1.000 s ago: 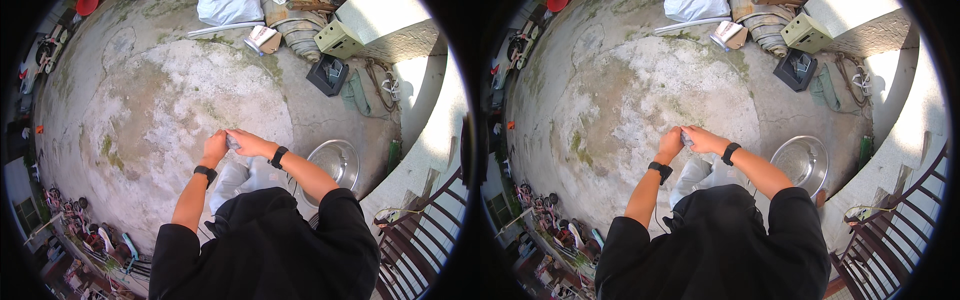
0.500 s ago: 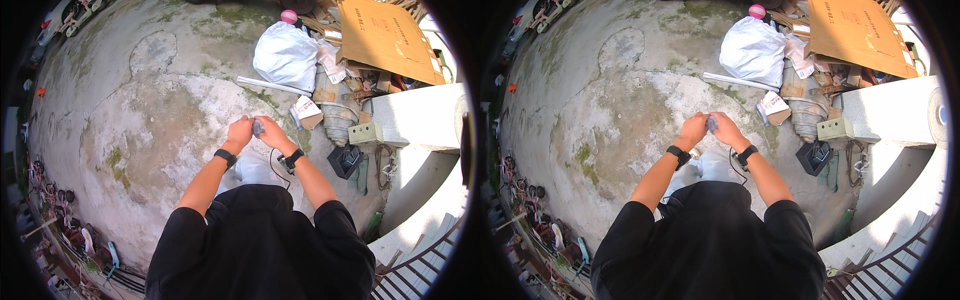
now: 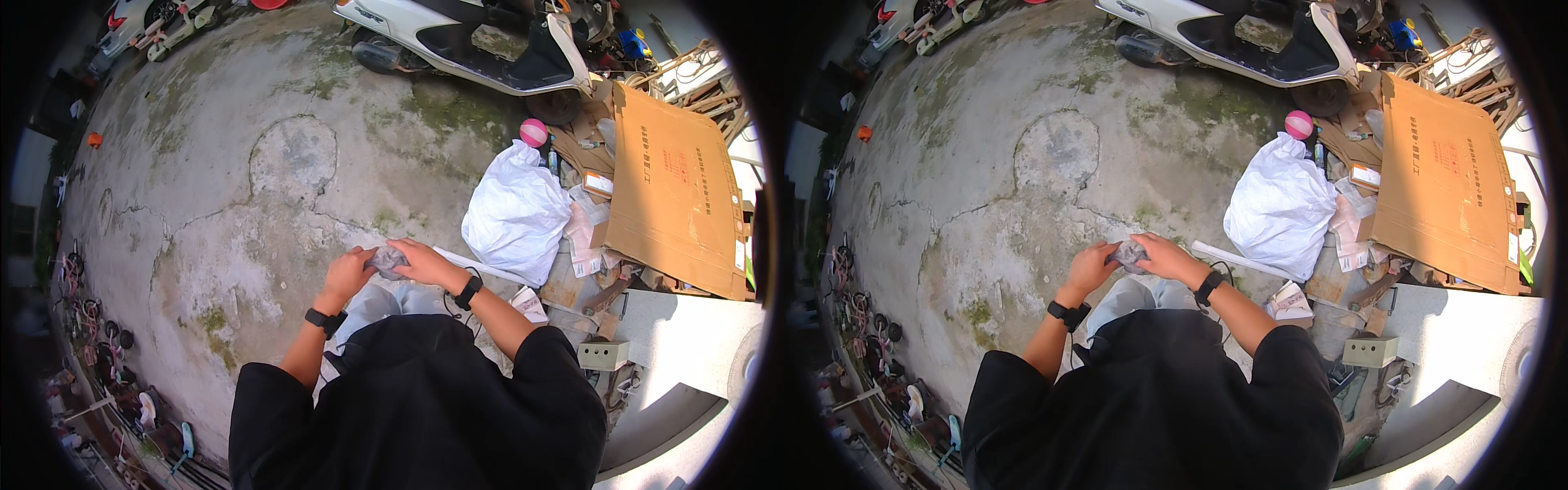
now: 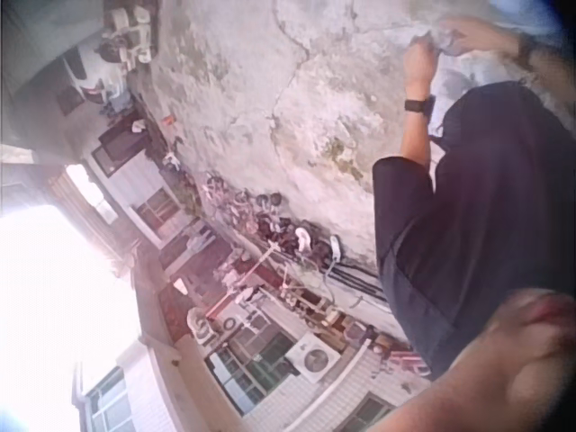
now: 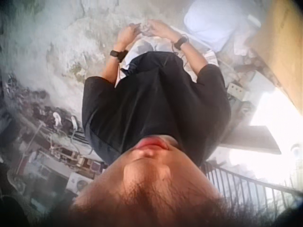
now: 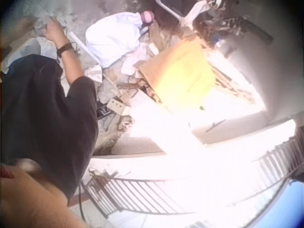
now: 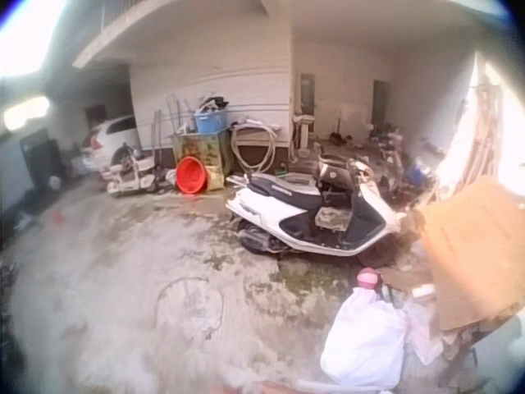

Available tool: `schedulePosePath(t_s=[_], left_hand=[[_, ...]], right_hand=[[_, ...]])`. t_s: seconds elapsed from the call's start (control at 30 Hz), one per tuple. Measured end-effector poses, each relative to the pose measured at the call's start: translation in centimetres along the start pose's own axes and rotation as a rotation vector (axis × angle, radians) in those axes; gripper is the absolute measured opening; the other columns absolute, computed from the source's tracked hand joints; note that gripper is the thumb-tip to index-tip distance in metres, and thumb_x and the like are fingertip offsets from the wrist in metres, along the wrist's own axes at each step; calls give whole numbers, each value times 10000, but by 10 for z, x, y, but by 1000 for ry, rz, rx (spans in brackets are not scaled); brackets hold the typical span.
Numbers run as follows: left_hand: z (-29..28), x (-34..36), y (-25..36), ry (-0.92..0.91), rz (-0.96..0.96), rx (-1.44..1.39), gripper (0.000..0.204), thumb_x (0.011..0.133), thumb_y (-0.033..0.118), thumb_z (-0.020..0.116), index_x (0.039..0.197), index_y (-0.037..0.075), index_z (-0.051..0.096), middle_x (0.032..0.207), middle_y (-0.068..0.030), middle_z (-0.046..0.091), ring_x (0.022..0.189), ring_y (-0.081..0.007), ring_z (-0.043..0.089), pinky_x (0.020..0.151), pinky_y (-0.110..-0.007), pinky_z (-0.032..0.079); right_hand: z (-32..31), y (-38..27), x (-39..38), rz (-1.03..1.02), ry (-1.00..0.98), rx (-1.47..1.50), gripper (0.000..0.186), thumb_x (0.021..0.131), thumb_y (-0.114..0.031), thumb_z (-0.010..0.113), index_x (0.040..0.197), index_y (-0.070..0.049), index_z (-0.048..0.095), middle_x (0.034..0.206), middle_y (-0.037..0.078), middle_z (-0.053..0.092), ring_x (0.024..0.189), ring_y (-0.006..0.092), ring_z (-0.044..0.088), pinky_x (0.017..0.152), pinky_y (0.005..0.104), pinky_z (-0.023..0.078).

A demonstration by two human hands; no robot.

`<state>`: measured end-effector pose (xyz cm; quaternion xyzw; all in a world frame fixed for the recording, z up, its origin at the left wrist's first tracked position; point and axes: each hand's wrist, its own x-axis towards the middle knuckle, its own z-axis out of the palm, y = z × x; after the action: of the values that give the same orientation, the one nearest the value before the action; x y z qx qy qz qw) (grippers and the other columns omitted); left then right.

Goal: The person wipes down an air conditioning unit, a brown metal railing, a scooter seat, and a tiled wall using a cloth.

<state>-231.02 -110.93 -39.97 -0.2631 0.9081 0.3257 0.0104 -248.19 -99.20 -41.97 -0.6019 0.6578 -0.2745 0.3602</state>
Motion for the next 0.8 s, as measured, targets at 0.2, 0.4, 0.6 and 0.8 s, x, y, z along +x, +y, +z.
schedulePosePath(t_s=[0.2,0.4,0.6,0.8], left_hand=[[-90,82,-52,307,-144,-193,391,712,90,647,1101,105,610,834,-79,584,672,-246,588,607,-350,476],[-116,215,-90,154,83,-31,345,710,124,649,1053,107,620,849,-68,586,738,-256,601,634,-362,488],[-137,349,-77,-52,364,-41,371,712,147,646,1082,133,617,867,-58,583,774,-274,599,648,-367,497],[-172,464,-84,-57,406,-95,389,718,161,651,1103,130,605,862,-66,583,776,-275,594,658,-369,491]], right_hand=[[-79,-32,140,-82,-63,87,593,786,-195,621,1313,-71,380,1297,149,426,1081,338,500,904,369,420],[-132,31,212,57,-41,68,581,779,-186,628,1295,-55,396,1272,144,449,1062,332,514,897,367,428],[-220,65,239,310,15,157,596,782,-218,642,1298,-42,400,1260,179,454,1087,311,510,884,350,446],[-274,114,307,339,181,150,694,750,-254,694,1319,-40,360,1249,209,458,1105,319,505,916,367,416]])
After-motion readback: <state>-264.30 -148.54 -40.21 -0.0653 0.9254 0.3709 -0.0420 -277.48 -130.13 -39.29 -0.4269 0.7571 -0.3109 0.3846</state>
